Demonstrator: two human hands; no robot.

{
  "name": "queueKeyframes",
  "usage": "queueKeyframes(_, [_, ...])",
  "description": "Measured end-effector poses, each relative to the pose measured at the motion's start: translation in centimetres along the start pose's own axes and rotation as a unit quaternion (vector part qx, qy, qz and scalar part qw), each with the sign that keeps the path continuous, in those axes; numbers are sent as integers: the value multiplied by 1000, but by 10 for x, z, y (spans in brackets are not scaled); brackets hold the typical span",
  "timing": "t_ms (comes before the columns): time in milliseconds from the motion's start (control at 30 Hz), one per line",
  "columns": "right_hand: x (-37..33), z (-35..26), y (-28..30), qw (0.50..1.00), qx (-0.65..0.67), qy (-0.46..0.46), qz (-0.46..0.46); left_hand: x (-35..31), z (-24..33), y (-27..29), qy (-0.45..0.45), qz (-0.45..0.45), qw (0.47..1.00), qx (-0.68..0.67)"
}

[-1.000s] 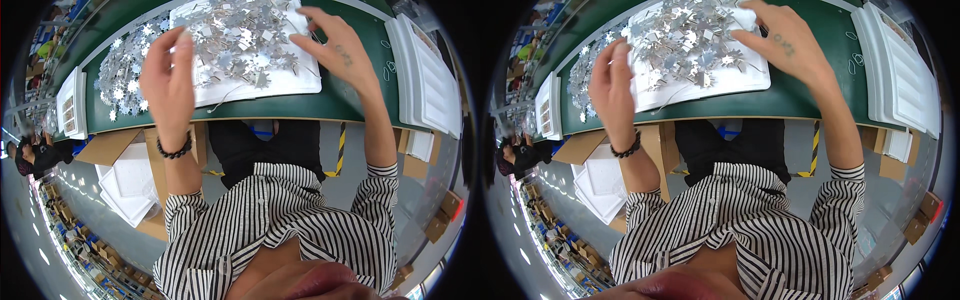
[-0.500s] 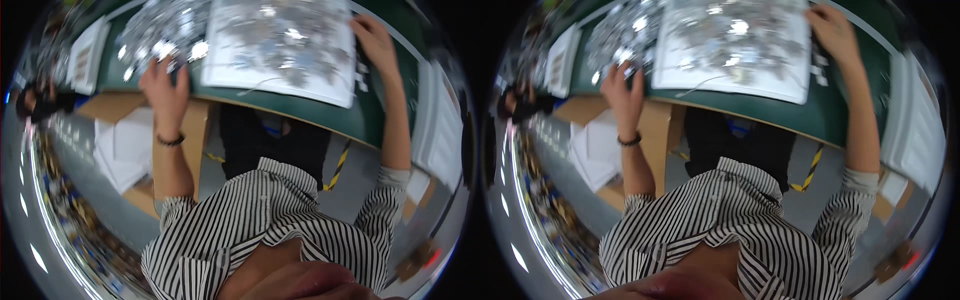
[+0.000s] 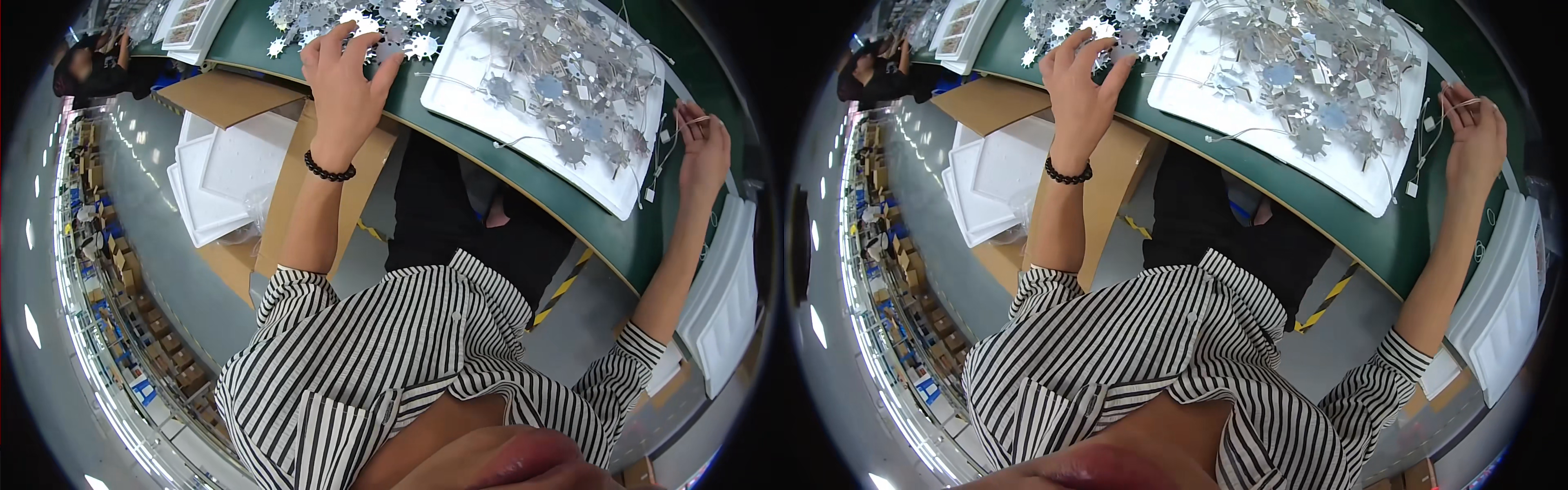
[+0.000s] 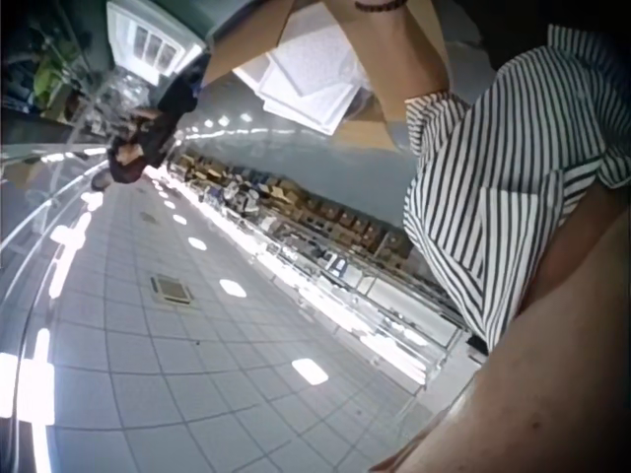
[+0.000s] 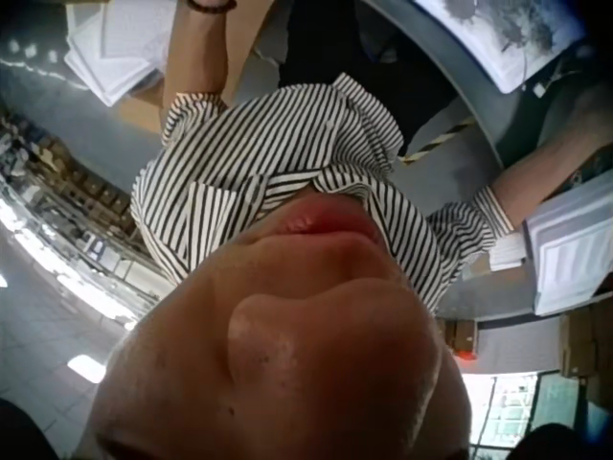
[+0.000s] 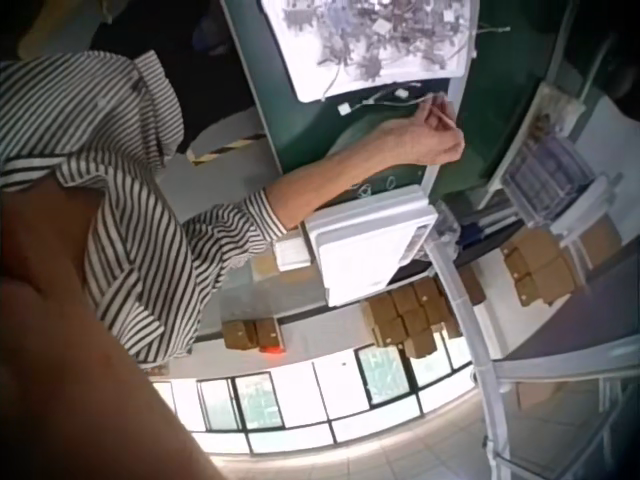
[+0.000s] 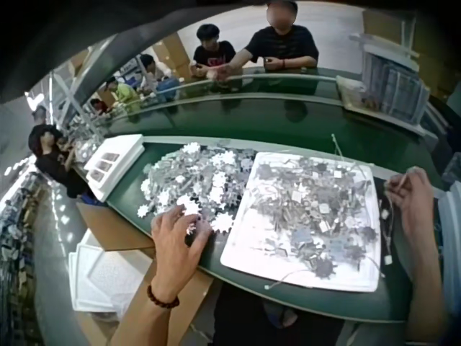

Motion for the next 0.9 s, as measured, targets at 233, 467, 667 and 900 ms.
queueKeyframes(233, [51,40,62,915,346,-40,-202,5,15,1,29,-84,984,-158])
queueKeyframes(467, [5,-35,26,985,151,67,51,23,69,26,279,-76,804,-520])
queueKeyframes(667, [-55,-96,12,978,37,162,124,29,147,5,270,-157,670,-674])
queueKeyframes(900, [-141,-124,-67,993,-17,60,-104,23,196,-2,232,-193,657,-691])
Point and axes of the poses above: each hand's wrist, its own x-axis towards the middle knuckle, its own y-axis out of the back of the hand, z = x × y, the point moved 4 cm from there along x, towards the middle knuckle, and after that the axes turned 7 degrees about y, right-handed, at the moved point
